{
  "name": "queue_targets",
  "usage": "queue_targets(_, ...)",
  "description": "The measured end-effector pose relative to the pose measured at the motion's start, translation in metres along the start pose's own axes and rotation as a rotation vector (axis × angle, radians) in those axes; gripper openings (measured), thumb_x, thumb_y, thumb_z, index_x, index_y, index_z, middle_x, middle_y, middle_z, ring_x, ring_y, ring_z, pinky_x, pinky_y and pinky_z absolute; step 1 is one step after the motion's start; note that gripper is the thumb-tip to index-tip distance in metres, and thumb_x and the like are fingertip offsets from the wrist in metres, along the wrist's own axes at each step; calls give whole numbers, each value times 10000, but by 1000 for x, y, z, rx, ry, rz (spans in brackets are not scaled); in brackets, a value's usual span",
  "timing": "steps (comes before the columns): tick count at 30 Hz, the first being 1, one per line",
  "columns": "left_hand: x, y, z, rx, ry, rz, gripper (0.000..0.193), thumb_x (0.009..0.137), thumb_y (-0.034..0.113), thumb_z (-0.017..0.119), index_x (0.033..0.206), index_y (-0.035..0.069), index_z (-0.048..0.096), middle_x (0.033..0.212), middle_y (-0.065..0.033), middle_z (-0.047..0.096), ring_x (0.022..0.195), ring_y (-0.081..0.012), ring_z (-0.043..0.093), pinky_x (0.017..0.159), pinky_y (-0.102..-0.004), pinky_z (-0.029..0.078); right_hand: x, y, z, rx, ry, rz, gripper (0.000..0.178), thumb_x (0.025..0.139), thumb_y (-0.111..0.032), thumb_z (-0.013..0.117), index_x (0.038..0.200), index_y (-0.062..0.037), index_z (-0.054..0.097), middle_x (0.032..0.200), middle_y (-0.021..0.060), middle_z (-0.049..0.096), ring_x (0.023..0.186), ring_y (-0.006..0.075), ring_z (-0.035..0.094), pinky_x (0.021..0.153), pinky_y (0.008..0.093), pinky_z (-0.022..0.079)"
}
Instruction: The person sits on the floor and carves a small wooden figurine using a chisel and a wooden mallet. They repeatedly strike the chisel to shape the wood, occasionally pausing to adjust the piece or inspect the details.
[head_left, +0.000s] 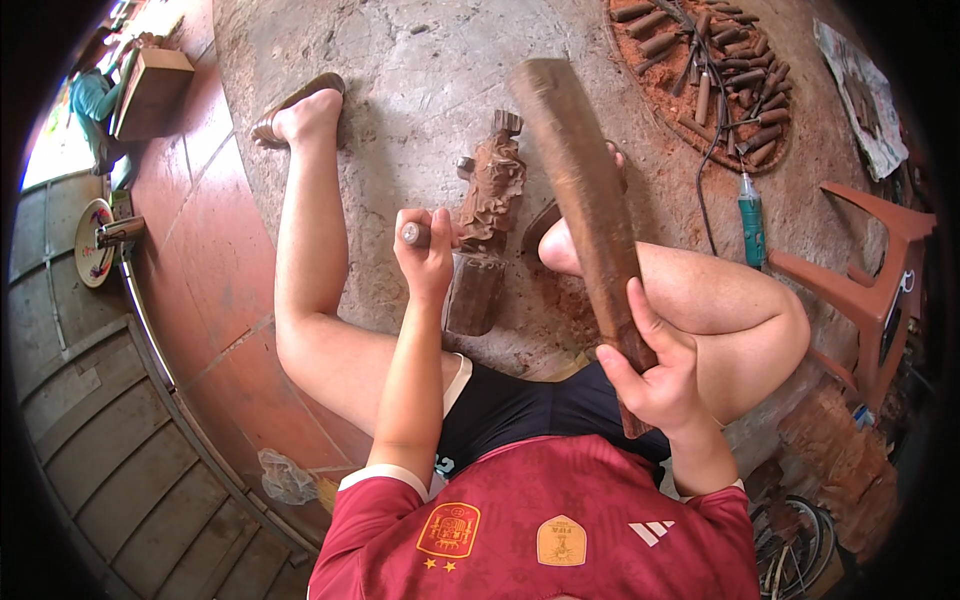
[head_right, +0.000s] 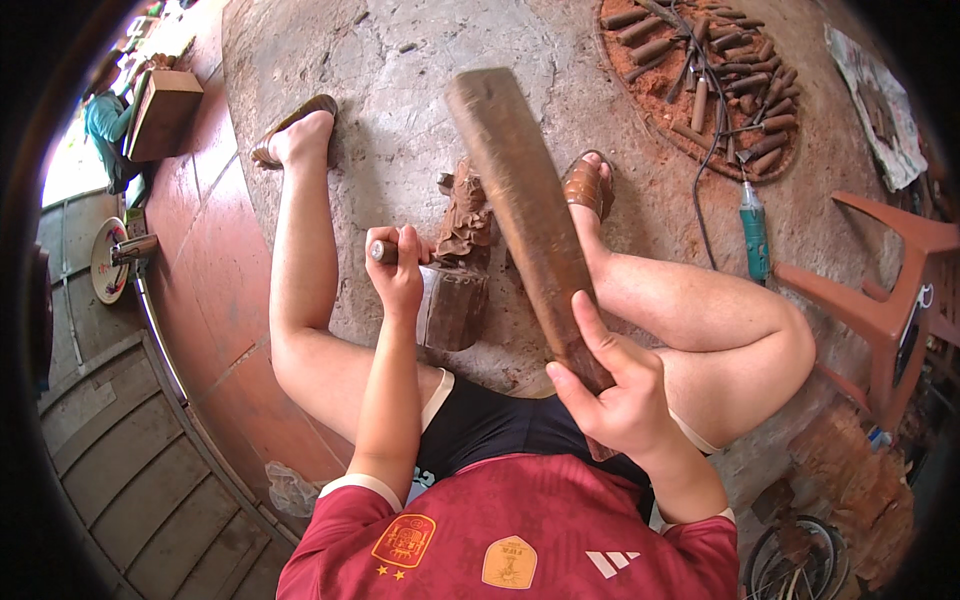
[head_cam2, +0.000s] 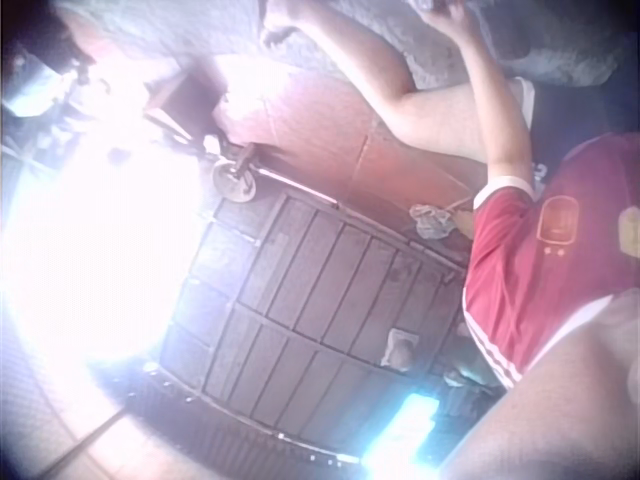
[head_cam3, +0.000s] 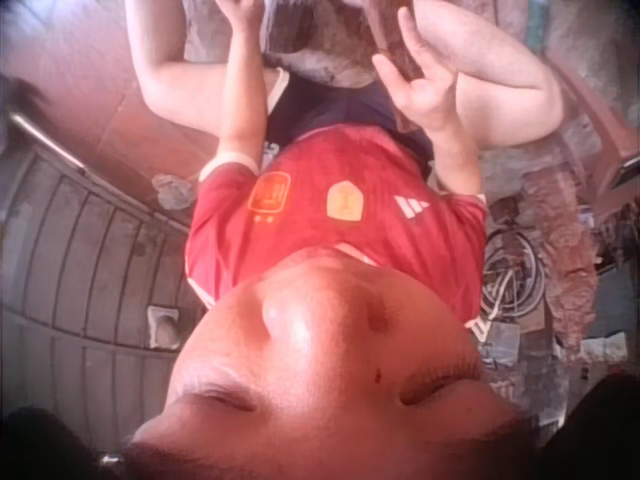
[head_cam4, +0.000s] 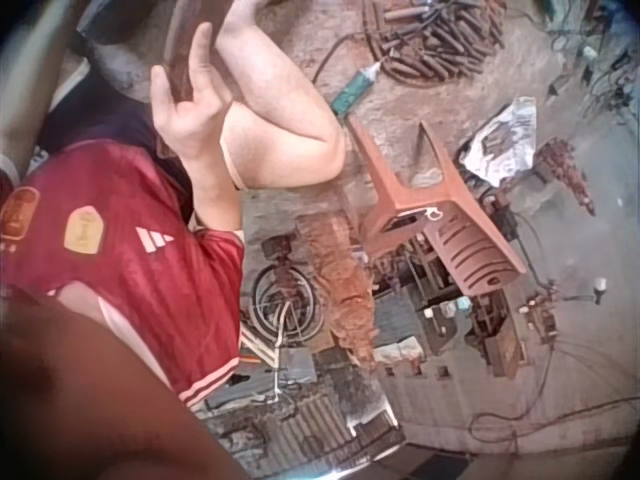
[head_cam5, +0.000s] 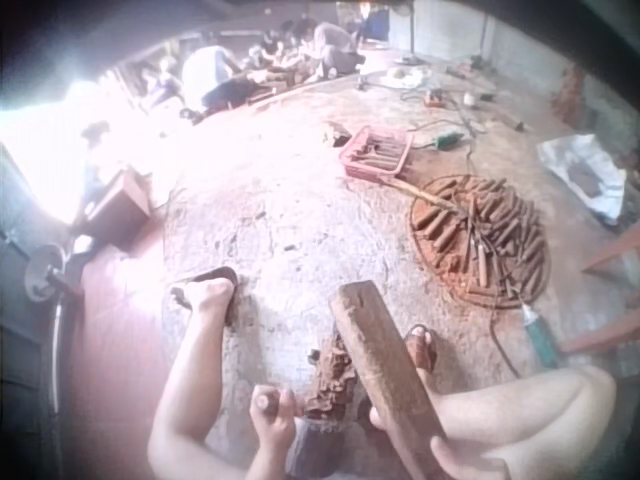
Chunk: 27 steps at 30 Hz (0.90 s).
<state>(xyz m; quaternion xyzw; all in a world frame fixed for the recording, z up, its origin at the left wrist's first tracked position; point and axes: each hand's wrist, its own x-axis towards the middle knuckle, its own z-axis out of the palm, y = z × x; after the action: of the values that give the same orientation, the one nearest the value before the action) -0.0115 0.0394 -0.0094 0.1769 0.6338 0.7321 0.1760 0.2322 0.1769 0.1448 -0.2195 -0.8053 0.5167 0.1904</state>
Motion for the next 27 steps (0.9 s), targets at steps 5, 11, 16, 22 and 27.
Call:
queue_targets(5, -3, -9, -9, -98, -29, 92, 175, 941, -41, 515, 851, 54, 398, 655, -47, 447, 537, -127, 409, 547, -331, 427, -2, -2, 9, 18, -73, -2, 729, 778, -43, 752, 1446, -14, 462, 674, 137, 584, 571, 227, 613, 573, 329, 503)
queue_targets(11, -7, -10, -6, -207, 46, 163, 131, 858, -45, 491, 818, 52, 413, 613, -37, 418, 500, -125, 375, 525, -328, 423, -1, -2, 11, 13, -69, -27, 737, 776, -49, 757, 1449, -14, 457, 670, 141, 581, 576, 238, 616, 580, 335, 505)
queue_targets(16, -10, -8, -3, -306, 66, 188, 131, 859, -64, 489, 828, 34, 408, 607, -47, 436, 503, -134, 404, 518, -335, 438, 1, -3, 11, 6, -78, -31, 723, 777, -54, 759, 1438, -11, 470, 674, 153, 586, 581, 249, 622, 583, 340, 507)
queue_targets(22, -12, -14, -1, -176, 52, 197, 127, 868, -54, 482, 836, 50, 416, 623, -57, 445, 502, -129, 400, 516, -329, 435, 0, -13, 14, 3, -96, -30, 700, 783, -69, 759, 1428, -30, 490, 681, 168, 596, 596, 292, 637, 589, 357, 519)
queue_targets(27, -18, -19, 7, -44, 28, 239, 131, 869, -63, 526, 829, 33, 447, 659, -54, 518, 584, -124, 511, 528, -280, 435, -2, -21, 19, -34, -157, -57, 689, 807, -110, 748, 1440, -52, 481, 696, 177, 602, 608, 302, 636, 593, 379, 525)
